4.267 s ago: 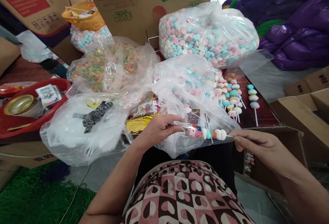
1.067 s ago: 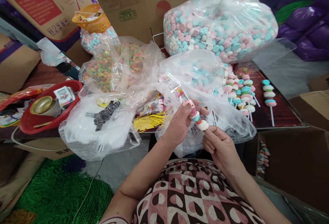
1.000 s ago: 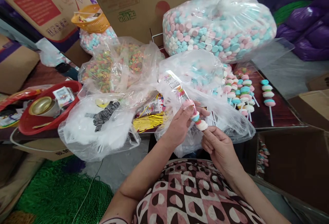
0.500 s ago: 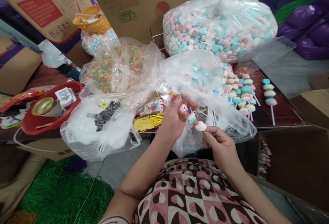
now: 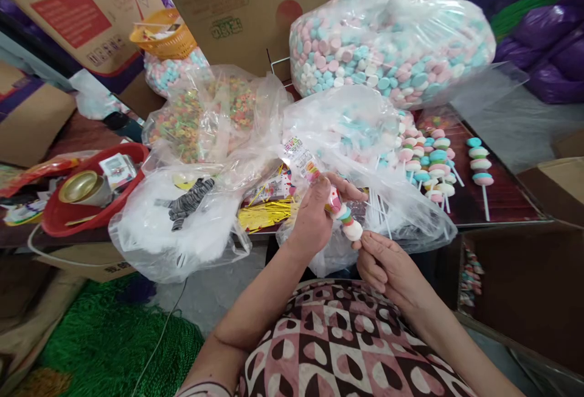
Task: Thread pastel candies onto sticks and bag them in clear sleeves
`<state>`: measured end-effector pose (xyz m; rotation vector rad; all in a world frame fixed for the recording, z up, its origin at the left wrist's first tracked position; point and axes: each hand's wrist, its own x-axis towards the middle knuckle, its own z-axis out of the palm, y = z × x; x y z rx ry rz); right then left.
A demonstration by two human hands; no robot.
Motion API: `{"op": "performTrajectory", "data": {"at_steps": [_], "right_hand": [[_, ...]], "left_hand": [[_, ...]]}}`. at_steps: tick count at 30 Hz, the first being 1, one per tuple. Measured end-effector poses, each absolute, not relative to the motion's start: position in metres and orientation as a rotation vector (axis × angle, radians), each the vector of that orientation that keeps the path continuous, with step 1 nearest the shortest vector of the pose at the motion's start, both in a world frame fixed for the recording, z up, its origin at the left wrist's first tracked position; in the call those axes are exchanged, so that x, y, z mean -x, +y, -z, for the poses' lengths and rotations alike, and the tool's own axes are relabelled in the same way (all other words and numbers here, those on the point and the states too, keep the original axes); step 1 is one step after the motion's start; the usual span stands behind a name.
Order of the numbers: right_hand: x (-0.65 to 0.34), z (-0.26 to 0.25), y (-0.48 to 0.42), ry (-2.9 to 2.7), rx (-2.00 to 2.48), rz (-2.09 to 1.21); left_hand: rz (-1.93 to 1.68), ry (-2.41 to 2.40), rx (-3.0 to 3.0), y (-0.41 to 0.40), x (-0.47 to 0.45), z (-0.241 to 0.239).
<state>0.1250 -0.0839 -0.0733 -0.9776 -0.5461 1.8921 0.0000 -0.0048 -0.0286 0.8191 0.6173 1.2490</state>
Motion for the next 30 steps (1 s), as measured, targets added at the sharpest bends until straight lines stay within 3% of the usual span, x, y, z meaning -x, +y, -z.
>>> {"op": "performTrajectory", "data": {"at_steps": [13, 30], "right_hand": [[-0.126, 0.089, -0.080, -0.649, 1.087, -1.611], [-0.146, 0.095, -0.081, -0.822, 1.245, -1.464]], "left_hand": [[-1.233, 0.643, -0.754, 0.014, 0.037, 0.017], [-1.400, 0.761, -0.577, 0.023, 0.040, 0.051]]}}
